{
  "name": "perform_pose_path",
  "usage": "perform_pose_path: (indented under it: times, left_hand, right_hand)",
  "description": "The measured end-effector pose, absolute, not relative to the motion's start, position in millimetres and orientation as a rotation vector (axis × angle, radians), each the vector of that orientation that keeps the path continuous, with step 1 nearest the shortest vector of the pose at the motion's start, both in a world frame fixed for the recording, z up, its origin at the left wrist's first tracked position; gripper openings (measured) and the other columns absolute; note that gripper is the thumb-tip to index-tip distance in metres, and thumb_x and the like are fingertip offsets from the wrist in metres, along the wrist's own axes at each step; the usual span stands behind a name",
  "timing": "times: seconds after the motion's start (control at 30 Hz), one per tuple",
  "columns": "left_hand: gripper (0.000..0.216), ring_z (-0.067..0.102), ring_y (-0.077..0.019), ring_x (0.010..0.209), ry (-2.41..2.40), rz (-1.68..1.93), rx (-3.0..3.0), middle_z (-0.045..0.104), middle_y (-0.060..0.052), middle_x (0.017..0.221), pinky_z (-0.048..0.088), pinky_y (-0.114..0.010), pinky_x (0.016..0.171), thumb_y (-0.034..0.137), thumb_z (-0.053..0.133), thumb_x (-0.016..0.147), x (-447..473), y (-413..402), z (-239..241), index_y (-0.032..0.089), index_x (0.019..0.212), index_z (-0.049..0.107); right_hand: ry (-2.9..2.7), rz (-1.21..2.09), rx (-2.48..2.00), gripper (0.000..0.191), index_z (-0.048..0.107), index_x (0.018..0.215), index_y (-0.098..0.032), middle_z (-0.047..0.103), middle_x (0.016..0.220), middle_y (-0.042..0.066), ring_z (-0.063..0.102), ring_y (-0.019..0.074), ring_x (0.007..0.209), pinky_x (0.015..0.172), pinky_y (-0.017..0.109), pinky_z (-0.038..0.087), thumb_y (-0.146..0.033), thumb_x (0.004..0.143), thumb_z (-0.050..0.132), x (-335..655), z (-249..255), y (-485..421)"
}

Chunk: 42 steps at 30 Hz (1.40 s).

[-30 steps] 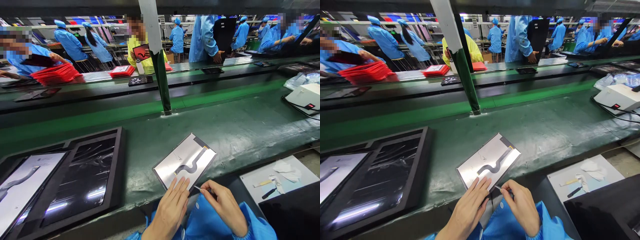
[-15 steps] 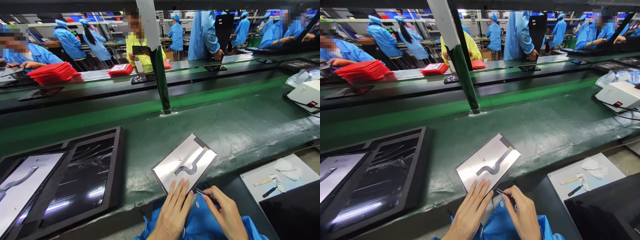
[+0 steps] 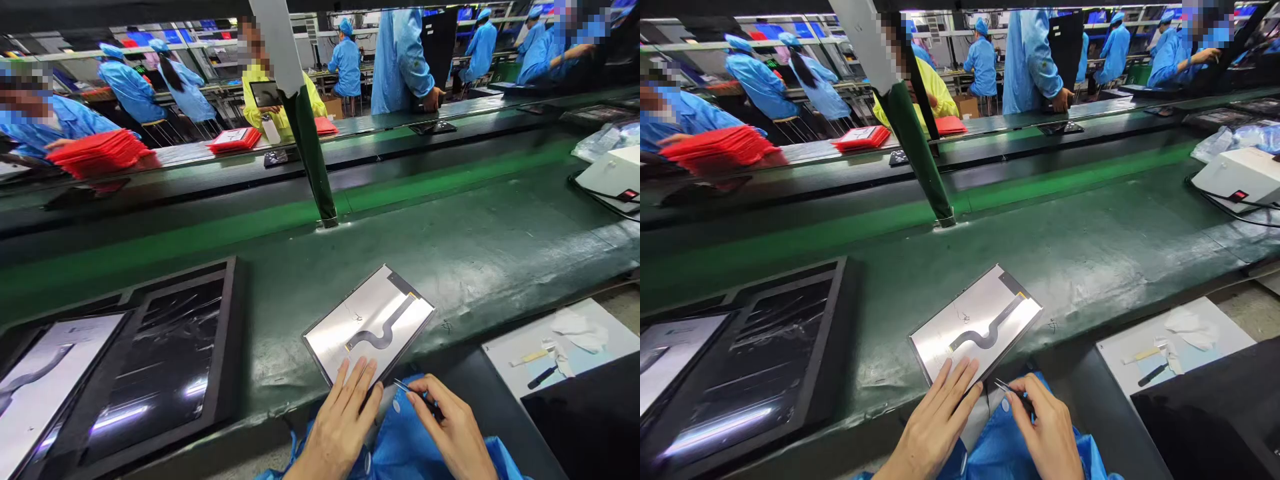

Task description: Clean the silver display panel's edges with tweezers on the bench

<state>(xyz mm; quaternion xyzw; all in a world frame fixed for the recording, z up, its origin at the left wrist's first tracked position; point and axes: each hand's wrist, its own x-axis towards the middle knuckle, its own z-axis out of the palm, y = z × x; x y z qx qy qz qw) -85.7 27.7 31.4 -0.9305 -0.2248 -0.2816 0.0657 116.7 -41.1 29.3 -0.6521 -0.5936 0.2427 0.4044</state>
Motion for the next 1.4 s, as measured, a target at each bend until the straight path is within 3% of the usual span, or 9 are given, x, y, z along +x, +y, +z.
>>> perform_pose_path:
  times: [0.37, 0.63, 0.83, 1.17, 1.4]
  left_hand:
    - [0.038, 0.046, -0.0282, 0.137, -0.656, -0.709, -2.821, 0.063, -0.018, 0.131, 0.041, -0.048, 0.112, 0.006, 0.031, 0.101, -87.4, 27.8, 38.7, 0.007, 0.122, 0.062]
    - [0.033, 0.047, -0.0304, 0.136, -0.644, -0.813, -2.817, 0.065, -0.02, 0.128, 0.041, -0.05, 0.113, 0.006, 0.034, 0.1, -88.4, 28.7, 32.3, 0.006, 0.113, 0.065]
    - [0.035, 0.046, -0.0295, 0.137, -0.633, -0.749, -2.816, 0.056, -0.021, 0.141, 0.039, -0.05, 0.114, 0.006, 0.034, 0.1, -88.1, 27.4, 34.4, 0.005, 0.12, 0.062]
    - [0.035, 0.048, -0.0307, 0.135, -0.647, -0.823, -2.775, 0.067, -0.021, 0.124, 0.042, -0.049, 0.112, 0.005, 0.032, 0.101, -84.1, 29.3, 31.9, 0.006, 0.11, 0.066]
    - [0.037, 0.051, -0.0292, 0.133, -0.644, -0.772, -2.753, 0.068, -0.02, 0.123, 0.043, -0.047, 0.111, 0.006, 0.03, 0.101, -81.9, 28.7, 36.7, 0.005, 0.115, 0.064]
  right_hand:
    - [-1.511, 0.584, -1.625, 0.033, 0.064, 0.084, -0.025, 0.068, 0.069, -0.003, 0.067, 0.013, 0.057, 0.053, 0.02, 0.05, -0.046, 0.1, 0.046, 114.5, 34.9, -39.5]
    - [-1.501, 0.597, -1.63, 0.032, 0.064, 0.083, -0.025, 0.069, 0.07, -0.003, 0.067, 0.0133, 0.057, 0.051, 0.019, 0.05, -0.047, 0.099, 0.047, 114.0, 36.7, -40.4]
    - [-1.503, 0.585, -1.635, 0.033, 0.065, 0.084, -0.025, 0.069, 0.07, -0.003, 0.067, 0.0136, 0.057, 0.053, 0.02, 0.051, -0.047, 0.1, 0.045, 114.3, 34.9, -39.7]
    - [-1.471, 0.633, -1.651, 0.033, 0.065, 0.084, -0.025, 0.07, 0.071, -0.002, 0.067, 0.0139, 0.057, 0.047, 0.019, 0.05, -0.048, 0.098, 0.047, 114.2, 35.1, -42.7]
    - [-1.468, 0.638, -1.666, 0.034, 0.065, 0.084, -0.025, 0.07, 0.07, -0.002, 0.067, 0.014, 0.057, 0.05, 0.02, 0.051, -0.049, 0.099, 0.046, 114.5, 36.2, -41.8]
